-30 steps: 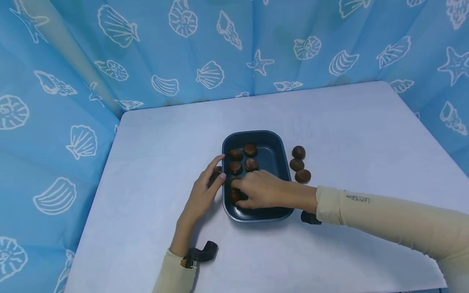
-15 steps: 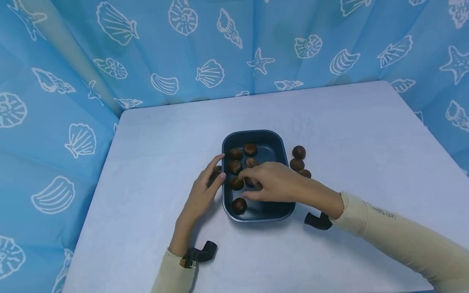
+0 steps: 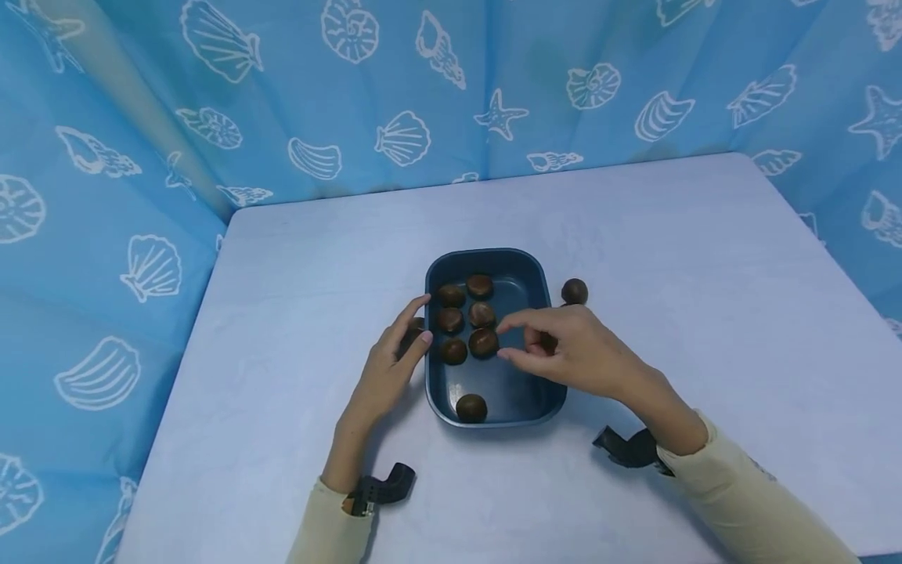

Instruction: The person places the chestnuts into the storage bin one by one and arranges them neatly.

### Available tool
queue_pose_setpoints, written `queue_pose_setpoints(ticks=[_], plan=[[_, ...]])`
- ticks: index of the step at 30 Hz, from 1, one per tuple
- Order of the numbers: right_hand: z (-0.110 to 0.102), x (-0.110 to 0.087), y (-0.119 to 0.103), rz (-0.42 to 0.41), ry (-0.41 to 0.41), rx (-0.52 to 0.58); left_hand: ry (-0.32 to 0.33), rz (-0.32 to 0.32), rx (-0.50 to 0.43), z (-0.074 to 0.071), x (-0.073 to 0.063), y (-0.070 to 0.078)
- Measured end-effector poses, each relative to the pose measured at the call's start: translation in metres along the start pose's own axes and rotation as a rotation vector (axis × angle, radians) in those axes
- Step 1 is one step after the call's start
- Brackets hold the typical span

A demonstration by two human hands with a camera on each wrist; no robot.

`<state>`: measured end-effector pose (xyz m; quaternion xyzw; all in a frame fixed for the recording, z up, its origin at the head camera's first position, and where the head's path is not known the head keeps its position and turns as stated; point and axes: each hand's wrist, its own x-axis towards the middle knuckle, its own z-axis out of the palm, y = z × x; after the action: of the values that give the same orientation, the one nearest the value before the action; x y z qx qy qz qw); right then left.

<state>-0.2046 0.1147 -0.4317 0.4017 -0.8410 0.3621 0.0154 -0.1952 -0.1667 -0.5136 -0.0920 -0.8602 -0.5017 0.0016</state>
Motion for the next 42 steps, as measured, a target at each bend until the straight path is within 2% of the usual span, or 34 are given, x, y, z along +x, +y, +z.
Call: queue_pose_setpoints(ticks=[7, 15, 23, 34, 38, 42], plan=[[0.014, 0.010, -0.006, -0.027, -0.314, -0.076, 0.005, 0.005, 0.001, -0.002, 0.000, -0.001], [0.032, 0.016, -0.006, -0.021, -0.435, -0.138, -0.001, 0.004, -0.004, -0.001, 0.001, -0.003], [0.048, 0.020, -0.007, -0.024, -0.433, -0.152, -0.002, 0.017, -0.009, -0.001, 0.001, -0.003], [0.055, 0.033, 0.001, 0.002, -0.323, -0.268, -0.002, 0.021, -0.006, -0.002, 0.000, -0.003], [0.055, 0.033, 0.003, -0.007, -0.289, -0.263, -0.006, 0.023, -0.011, -0.002, -0.001, -0.003], [0.045, 0.031, 0.001, 0.002, -0.242, -0.237, -0.006, 0.022, 0.004, -0.003, 0.000, -0.003]])
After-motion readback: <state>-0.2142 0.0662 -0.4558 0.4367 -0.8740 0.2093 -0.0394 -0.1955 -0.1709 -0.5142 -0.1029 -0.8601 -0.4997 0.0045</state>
